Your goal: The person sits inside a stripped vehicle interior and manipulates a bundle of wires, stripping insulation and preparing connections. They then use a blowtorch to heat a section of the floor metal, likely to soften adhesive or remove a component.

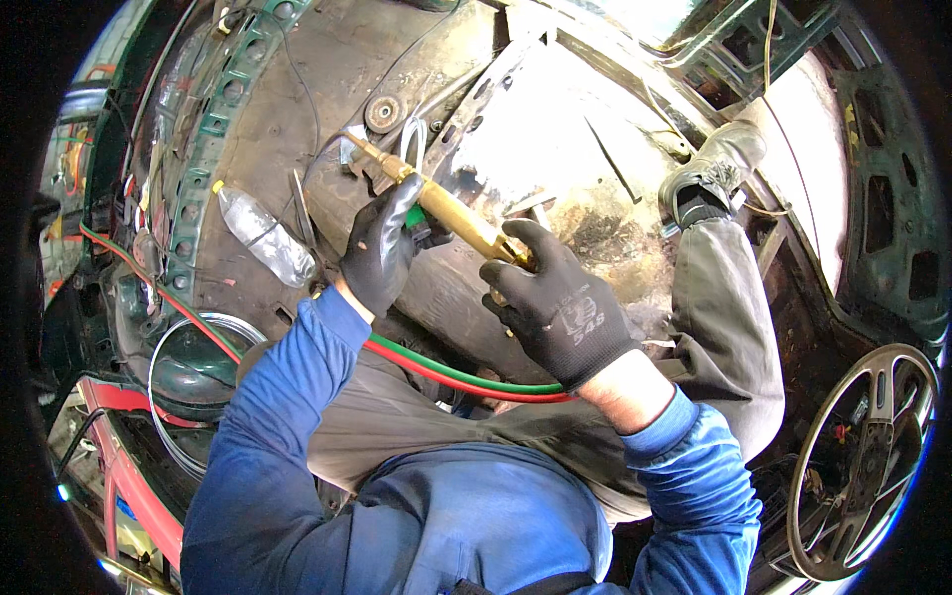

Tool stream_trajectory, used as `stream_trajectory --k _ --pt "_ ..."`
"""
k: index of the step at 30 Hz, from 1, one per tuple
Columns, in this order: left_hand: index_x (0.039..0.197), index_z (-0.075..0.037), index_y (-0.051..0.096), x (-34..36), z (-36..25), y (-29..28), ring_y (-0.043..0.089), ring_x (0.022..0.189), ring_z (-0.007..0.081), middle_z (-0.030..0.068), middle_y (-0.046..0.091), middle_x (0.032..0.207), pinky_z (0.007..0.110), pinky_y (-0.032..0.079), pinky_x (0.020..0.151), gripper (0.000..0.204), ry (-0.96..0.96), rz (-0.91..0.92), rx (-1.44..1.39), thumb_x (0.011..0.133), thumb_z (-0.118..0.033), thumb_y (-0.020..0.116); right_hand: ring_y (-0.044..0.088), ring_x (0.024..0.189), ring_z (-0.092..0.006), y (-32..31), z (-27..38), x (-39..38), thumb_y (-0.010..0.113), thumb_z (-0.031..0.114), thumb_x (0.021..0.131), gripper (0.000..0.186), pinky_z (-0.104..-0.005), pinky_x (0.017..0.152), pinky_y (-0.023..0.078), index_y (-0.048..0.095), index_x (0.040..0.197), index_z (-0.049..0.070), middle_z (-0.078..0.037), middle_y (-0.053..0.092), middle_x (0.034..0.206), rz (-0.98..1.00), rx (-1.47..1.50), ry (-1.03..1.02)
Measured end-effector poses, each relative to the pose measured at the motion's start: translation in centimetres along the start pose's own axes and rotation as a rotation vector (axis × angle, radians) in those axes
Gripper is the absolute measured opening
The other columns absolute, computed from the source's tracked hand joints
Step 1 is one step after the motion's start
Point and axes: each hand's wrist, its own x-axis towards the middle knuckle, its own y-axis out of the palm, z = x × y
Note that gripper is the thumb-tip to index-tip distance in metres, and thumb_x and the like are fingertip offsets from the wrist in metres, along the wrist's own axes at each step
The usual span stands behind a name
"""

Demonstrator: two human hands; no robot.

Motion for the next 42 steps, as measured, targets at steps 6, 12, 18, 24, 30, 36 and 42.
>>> stream_trajectory --k 6,12,18,24,30,36,42 --pt "0.138 -0.002 0.061 4.1 -4.2 -4.8 0.068 0.102 0.0177 0.0052 0.065 0.109 0.036 0.058 0.094 0.043 0.041 0.087 0.059 0.11 -0.034 0.057 0.069 0.111 -0.0415 -2.5 0.5 0.6 0.086 0.011 0.084 0.035 -0.0453 0.091 0.06 0.071 0.115 0.008 -0.024 0.058 0.137 -0.249 0.064 0.021" --pt "0.171 -0.023 0.014 7.7 -7.4 -9.0 0.067 0.093 0.0167 0.0103 0.065 0.124 0.035 0.062 0.08 0.078 0.189 -0.09 0.466 0.106 -0.01 0.056 0.065 0.119 -0.0417 -4.4 1.1 0.3 0.085 0.01 0.082 0.035 -0.0468 0.099 0.056 0.072 0.114 0.007 -0.024 0.062 0.136 -0.345 -0.089 -0.009" --pt "0.168 -0.018 0.027 7.4 -9.1 -8.0 0.07 0.094 0.0168 0.0117 0.07 0.126 0.032 0.063 0.078 0.073 0.31 -0.155 0.464 0.105 -0.009 0.061 0.064 0.122 -0.0412 -4.8 1.5 -0.9 0.086 0.009 0.081 0.037 -0.0471 0.1 0.055 0.073 0.115 0.007 -0.023 0.063 0.136 -0.346 -0.055 0.027" --pt "0.152 0.0 0.051 6.8 -10.7 -8.8 0.072 0.108 0.0186 0.0112 0.07 0.13 0.035 0.062 0.094 0.057 0.218 -0.095 0.309 0.103 -0.018 0.071 0.063 0.125 -0.0424 -5.2 1.0 -1.2 0.085 0.007 0.081 0.043 -0.0476 0.104 0.054 0.072 0.122 0.008 -0.023 0.062 0.138 -0.343 -0.085 0.001" --pt "0.142 -0.002 0.063 7.3 -9.1 -9.0 0.075 0.092 0.0167 0.0072 0.075 0.114 0.031 0.061 0.084 0.044 0.284 -0.15 0.37 0.103 -0.019 0.072 0.062 0.127 -0.0412 -5.3 1.0 -1.5 0.085 0.006 0.08 0.046 -0.0474 0.106 0.053 0.072 0.125 0.008 -0.023 0.062 0.139 -0.334 -0.07 0.034" --pt "0.136 -0.001 0.067 7.6 -9.5 -10.6 0.073 0.085 0.0147 0.0036 0.076 0.101 0.03 0.06 0.076 0.035 0.138 -0.293 0.634 0.106 -0.018 0.067 0.062 0.127 -0.0405 -5.6 1.3 -1.6 0.086 0.008 0.08 0.046 -0.0469 0.106 0.052 0.073 0.124 0.008 -0.021 0.064 0.136 -0.321 -0.038 0.01" --pt "0.124 -0.003 0.071 9.6 -6.8 -12.0 0.065 0.076 0.0101 0.0018 0.072 0.092 0.028 0.055 0.07 0.027 0.389 -0.281 0.443 0.106 -0.023 0.065 0.062 0.127 -0.04 -5.5 1.7 -1.6 0.086 0.011 0.082 0.044 -0.0474 0.106 0.052 0.073 0.124 0.009 -0.021 0.064 0.137 -0.28 -0.011 -0.015"
